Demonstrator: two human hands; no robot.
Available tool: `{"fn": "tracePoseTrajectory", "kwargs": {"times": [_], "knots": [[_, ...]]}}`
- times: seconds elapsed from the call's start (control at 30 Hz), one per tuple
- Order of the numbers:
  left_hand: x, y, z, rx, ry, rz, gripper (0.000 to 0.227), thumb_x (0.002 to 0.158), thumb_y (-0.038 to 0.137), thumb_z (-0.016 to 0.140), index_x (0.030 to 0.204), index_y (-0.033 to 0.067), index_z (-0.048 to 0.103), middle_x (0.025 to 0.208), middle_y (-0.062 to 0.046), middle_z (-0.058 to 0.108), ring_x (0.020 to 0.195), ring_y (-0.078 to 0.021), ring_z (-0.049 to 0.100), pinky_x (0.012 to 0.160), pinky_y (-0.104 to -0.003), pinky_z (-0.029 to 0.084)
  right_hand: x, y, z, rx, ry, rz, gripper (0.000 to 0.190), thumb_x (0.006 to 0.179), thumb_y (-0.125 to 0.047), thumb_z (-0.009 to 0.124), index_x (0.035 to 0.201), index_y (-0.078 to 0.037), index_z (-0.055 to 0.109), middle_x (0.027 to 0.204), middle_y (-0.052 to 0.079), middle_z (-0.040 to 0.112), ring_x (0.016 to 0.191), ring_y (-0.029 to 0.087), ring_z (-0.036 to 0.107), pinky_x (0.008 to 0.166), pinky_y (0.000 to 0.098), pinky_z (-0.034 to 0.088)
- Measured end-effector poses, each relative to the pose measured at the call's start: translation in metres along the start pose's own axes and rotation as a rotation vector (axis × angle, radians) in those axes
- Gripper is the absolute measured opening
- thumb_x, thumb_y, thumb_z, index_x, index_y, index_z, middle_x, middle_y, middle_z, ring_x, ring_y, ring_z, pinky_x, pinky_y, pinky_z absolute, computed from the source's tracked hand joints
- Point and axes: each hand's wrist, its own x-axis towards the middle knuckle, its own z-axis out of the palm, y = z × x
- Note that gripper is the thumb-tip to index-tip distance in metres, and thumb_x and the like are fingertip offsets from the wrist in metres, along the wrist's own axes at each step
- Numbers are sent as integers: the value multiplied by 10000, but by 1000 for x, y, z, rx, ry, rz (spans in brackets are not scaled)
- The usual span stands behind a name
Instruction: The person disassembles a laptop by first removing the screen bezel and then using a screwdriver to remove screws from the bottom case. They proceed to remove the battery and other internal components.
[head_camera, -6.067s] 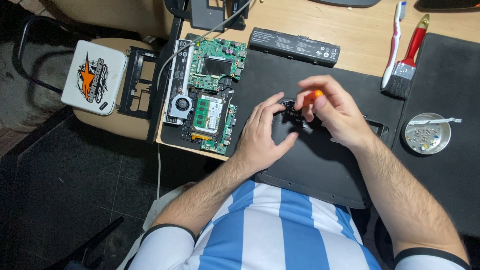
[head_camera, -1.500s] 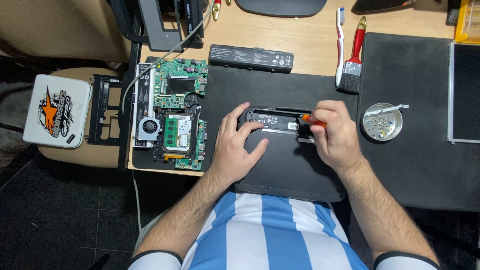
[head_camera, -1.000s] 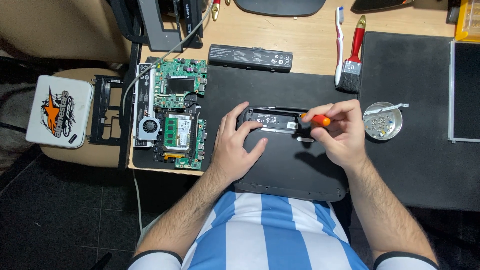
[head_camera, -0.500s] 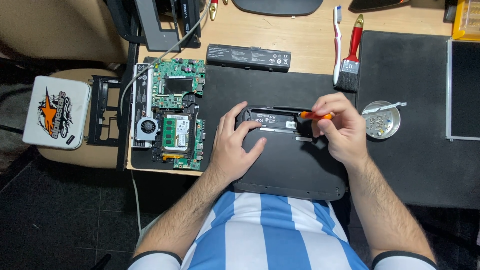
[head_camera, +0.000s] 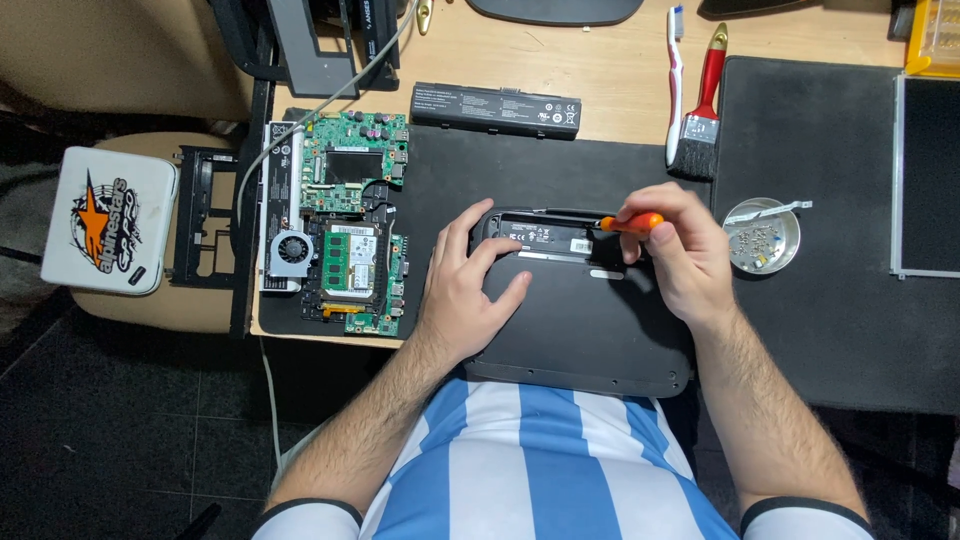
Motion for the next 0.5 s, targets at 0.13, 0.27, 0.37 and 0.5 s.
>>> {"fn": "tracePoseTrajectory", "kwargs": {"times": [0.13,0.27,0.37,0.5], "knots": [[0,0,0,-7,-5,-1,331,1131,363,851,1387,163,784,1814,-214,467,1658,-530,532,1300,-701,470,5,-13,4,31,-16,10,477,1102,-292,882,1365,-35,579,1206,234,792,886,164,750,803,253,583],[1,-1,0,2,4,10,325,1132,364,855,1381,167,785,1809,-210,472,1652,-526,541,1294,-691,476,2,-7,-1,-40,-25,0,264,1193,-231,778,1329,-20,699,1289,222,757,885,184,782,799,270,652],[0,-1,1,5,2,9,328,1134,369,853,1384,169,783,1815,-204,466,1656,-522,537,1294,-690,474,0,-4,3,18,-23,17,342,1279,-273,626,1465,5,695,1300,237,712,837,188,745,771,309,649],[1,-1,0,3,1,15,324,1130,356,857,1382,163,788,1815,-215,464,1651,-531,541,1294,-690,475,7,-16,5,38,-48,23,407,1119,-194,870,1363,-55,576,1178,231,825,896,157,762,803,245,586]]}}
